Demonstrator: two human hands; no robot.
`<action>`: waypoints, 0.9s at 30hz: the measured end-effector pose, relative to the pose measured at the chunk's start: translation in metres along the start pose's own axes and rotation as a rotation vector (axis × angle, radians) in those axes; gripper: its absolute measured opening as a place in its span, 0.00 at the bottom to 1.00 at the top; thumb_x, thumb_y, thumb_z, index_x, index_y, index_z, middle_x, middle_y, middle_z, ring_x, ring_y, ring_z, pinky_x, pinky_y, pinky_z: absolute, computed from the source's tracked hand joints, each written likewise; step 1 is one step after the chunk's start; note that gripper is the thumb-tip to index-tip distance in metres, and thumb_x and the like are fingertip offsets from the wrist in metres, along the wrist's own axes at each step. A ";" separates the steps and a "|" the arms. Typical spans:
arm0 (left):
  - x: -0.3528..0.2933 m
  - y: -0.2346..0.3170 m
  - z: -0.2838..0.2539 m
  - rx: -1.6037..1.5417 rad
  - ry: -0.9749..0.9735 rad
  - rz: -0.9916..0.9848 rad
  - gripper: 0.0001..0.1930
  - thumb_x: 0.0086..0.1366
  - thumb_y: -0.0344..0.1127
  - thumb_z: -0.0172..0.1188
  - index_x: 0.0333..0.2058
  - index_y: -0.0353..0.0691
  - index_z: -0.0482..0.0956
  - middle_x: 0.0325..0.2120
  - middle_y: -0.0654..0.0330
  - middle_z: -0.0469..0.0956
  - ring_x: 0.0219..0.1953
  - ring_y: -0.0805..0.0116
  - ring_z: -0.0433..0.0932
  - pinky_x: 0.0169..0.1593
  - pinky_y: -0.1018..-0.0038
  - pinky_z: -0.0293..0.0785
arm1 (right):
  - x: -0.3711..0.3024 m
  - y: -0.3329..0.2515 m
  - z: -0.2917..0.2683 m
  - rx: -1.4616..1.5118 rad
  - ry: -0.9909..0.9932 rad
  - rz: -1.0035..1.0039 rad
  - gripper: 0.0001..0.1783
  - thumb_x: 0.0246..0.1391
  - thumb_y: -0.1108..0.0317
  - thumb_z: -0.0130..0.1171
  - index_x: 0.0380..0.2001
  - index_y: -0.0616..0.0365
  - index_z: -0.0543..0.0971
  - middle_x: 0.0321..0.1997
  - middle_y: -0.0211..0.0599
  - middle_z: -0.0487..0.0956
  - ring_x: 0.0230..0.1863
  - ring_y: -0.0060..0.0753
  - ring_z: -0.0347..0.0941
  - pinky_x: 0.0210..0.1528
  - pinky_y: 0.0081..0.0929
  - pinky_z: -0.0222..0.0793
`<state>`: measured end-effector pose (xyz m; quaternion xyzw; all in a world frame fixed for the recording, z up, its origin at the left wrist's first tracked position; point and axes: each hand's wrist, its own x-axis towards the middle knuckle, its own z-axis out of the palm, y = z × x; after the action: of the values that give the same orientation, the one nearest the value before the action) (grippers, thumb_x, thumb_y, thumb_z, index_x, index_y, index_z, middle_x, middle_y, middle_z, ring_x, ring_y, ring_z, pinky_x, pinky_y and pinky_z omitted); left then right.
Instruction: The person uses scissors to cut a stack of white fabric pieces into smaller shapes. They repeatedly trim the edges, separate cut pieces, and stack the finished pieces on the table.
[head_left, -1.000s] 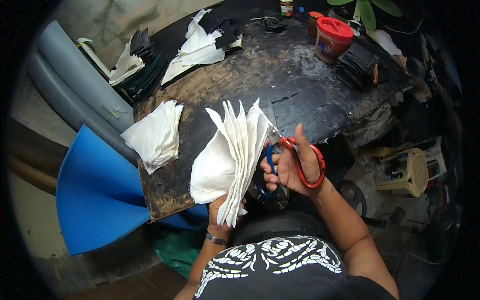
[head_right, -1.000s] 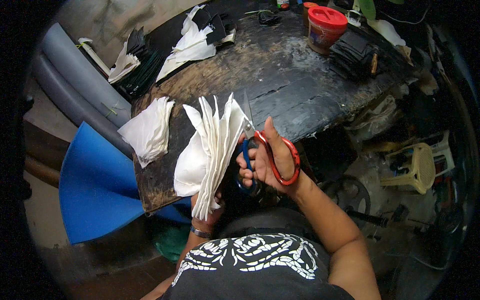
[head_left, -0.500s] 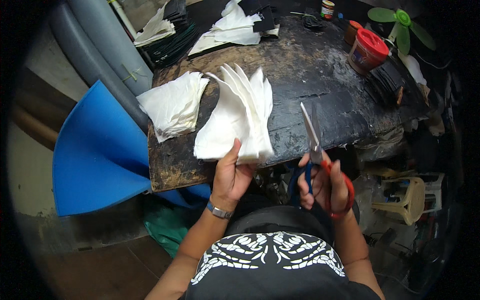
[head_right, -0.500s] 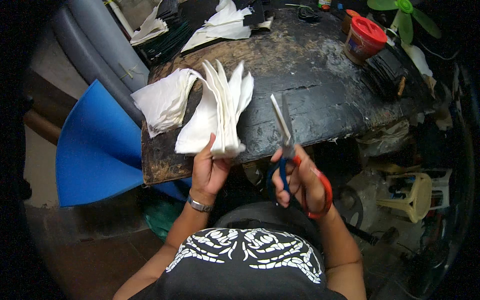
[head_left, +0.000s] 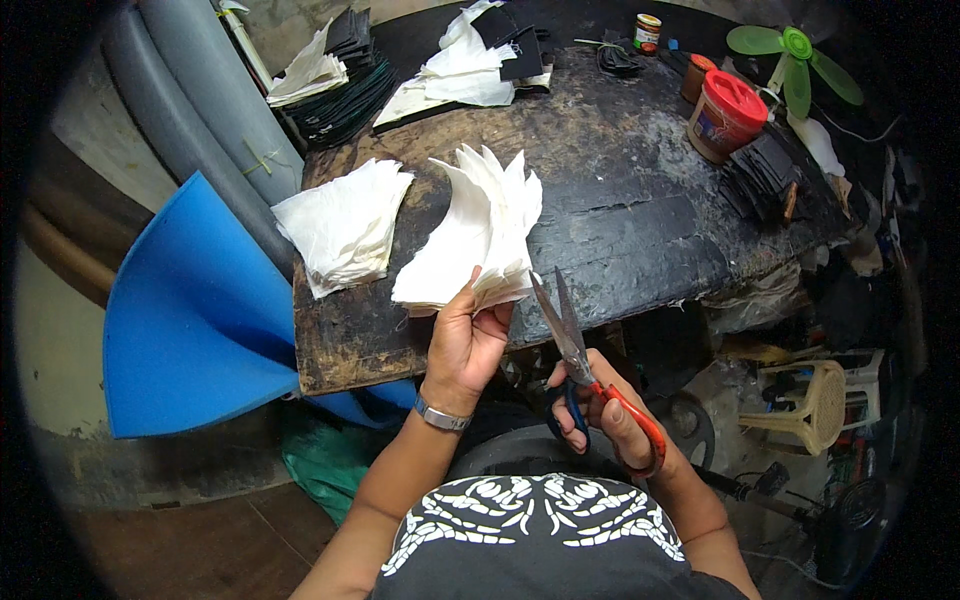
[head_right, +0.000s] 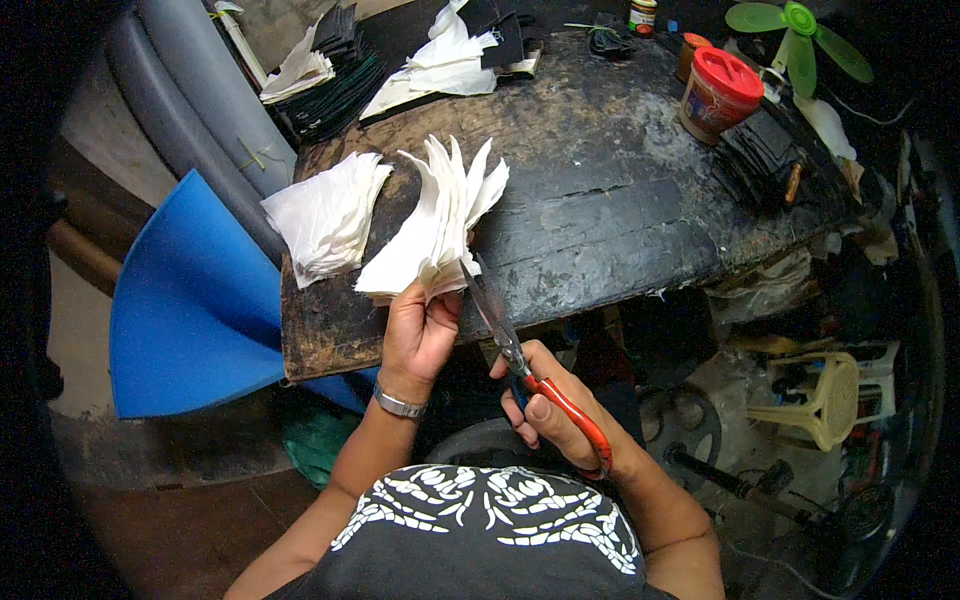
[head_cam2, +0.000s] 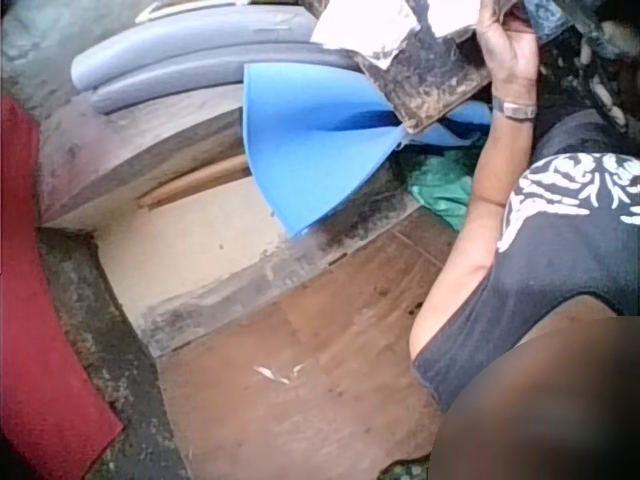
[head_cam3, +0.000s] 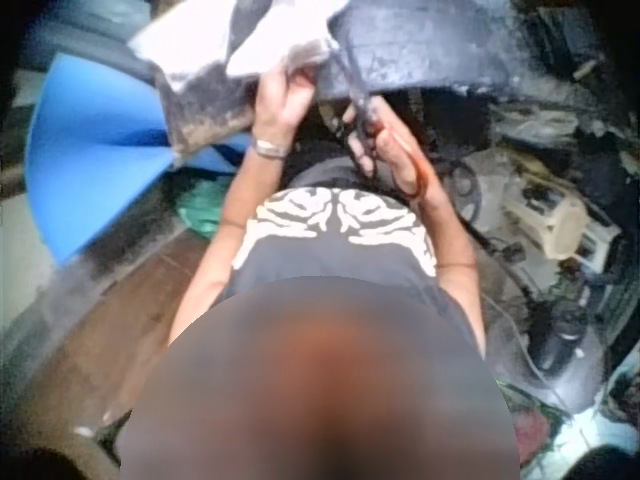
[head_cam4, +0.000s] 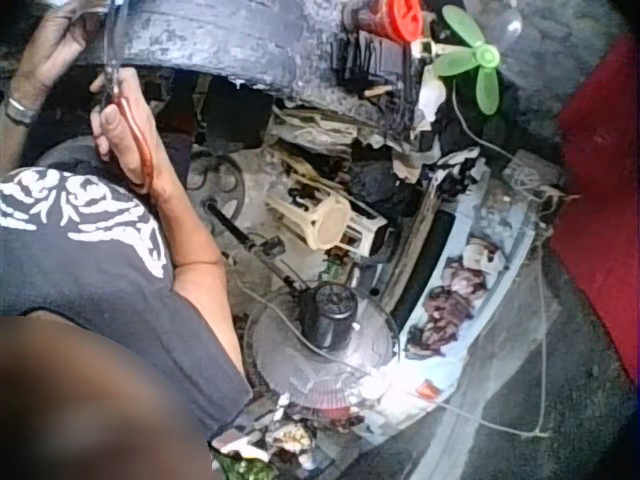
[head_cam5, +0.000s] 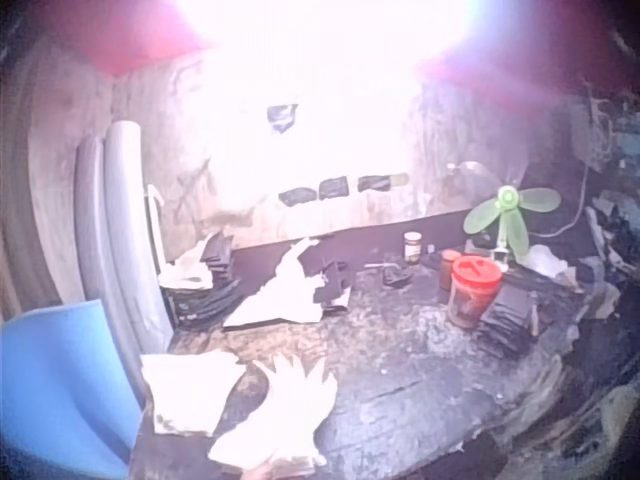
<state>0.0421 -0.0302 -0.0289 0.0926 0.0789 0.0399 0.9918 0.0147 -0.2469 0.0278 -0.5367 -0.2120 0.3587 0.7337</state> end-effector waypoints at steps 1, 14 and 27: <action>0.001 0.001 -0.001 -0.004 -0.021 -0.014 0.18 0.68 0.23 0.49 0.56 0.26 0.65 0.53 0.47 0.72 0.51 0.60 0.77 0.54 0.70 0.78 | 0.001 0.000 0.000 -0.006 -0.010 -0.003 0.42 0.53 0.29 0.50 0.51 0.59 0.64 0.24 0.27 0.67 0.22 0.16 0.62 0.26 0.15 0.58; -0.009 -0.004 0.001 0.138 -0.041 0.022 0.19 0.69 0.31 0.53 0.56 0.30 0.66 0.53 0.51 0.74 0.53 0.62 0.75 0.57 0.67 0.75 | 0.006 0.004 0.001 0.073 -0.023 0.029 0.43 0.54 0.27 0.46 0.53 0.57 0.63 0.25 0.28 0.68 0.23 0.17 0.64 0.28 0.16 0.60; -0.009 -0.012 -0.016 0.309 0.000 0.082 0.19 0.68 0.34 0.55 0.55 0.32 0.70 0.48 0.56 0.78 0.52 0.64 0.75 0.56 0.69 0.72 | 0.006 0.019 -0.006 0.067 -0.088 -0.014 0.46 0.51 0.25 0.48 0.54 0.58 0.62 0.29 0.29 0.67 0.28 0.18 0.63 0.33 0.17 0.59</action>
<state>0.0317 -0.0400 -0.0453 0.2471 0.0804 0.0676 0.9633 0.0166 -0.2432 0.0071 -0.4941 -0.2358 0.3838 0.7436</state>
